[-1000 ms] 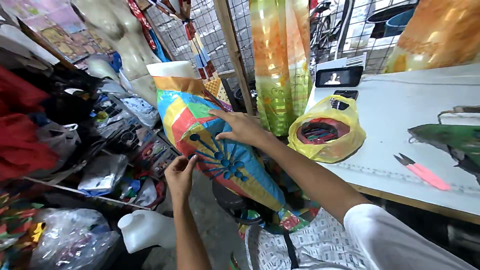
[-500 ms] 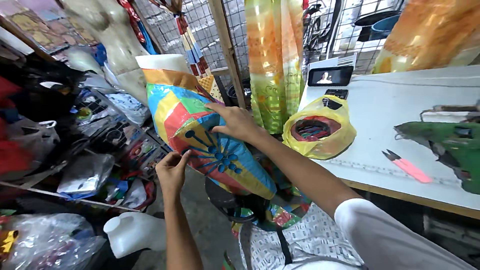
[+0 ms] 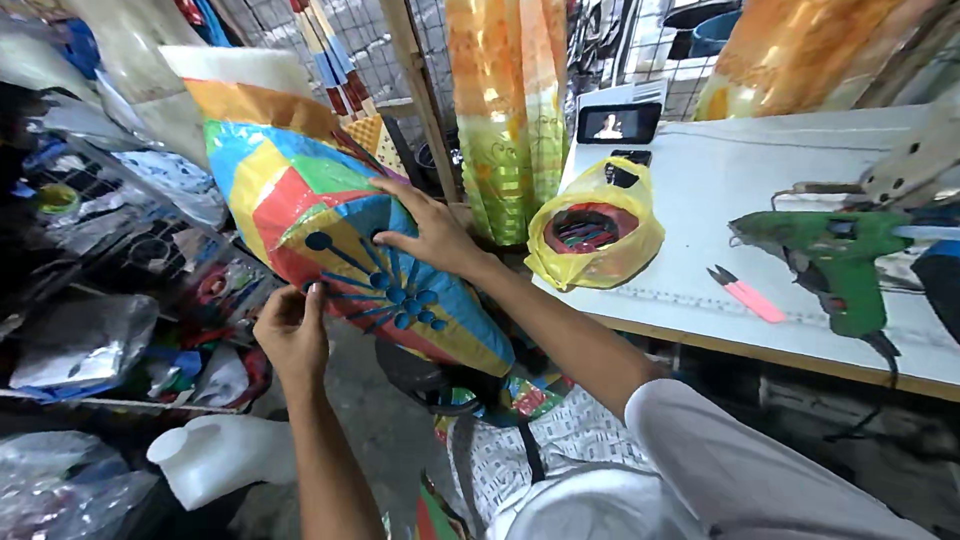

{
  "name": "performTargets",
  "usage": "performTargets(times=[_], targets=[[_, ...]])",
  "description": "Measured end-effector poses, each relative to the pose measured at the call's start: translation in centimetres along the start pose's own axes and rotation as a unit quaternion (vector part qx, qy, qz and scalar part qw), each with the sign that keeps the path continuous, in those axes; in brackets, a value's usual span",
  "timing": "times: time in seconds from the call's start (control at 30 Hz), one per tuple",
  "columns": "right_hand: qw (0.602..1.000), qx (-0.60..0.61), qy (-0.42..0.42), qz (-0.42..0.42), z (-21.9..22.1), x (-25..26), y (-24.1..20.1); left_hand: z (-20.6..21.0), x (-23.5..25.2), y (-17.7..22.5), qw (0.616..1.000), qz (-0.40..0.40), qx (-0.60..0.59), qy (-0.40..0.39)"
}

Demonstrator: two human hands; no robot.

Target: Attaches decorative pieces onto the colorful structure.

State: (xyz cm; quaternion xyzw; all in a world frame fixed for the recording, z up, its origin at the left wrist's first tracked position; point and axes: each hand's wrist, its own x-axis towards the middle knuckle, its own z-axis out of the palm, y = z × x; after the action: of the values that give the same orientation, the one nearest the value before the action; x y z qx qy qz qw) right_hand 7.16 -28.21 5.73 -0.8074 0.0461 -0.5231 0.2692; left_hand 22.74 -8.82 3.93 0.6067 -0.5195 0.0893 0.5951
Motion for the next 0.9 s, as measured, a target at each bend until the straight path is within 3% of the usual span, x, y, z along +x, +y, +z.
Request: performTargets(times=[0.9], targets=[[0.999, 0.007, 0.022, 0.049, 0.98, 0.62, -0.46, -0.19, 0.26, -0.68, 1.000, 0.031, 0.001, 0.001]])
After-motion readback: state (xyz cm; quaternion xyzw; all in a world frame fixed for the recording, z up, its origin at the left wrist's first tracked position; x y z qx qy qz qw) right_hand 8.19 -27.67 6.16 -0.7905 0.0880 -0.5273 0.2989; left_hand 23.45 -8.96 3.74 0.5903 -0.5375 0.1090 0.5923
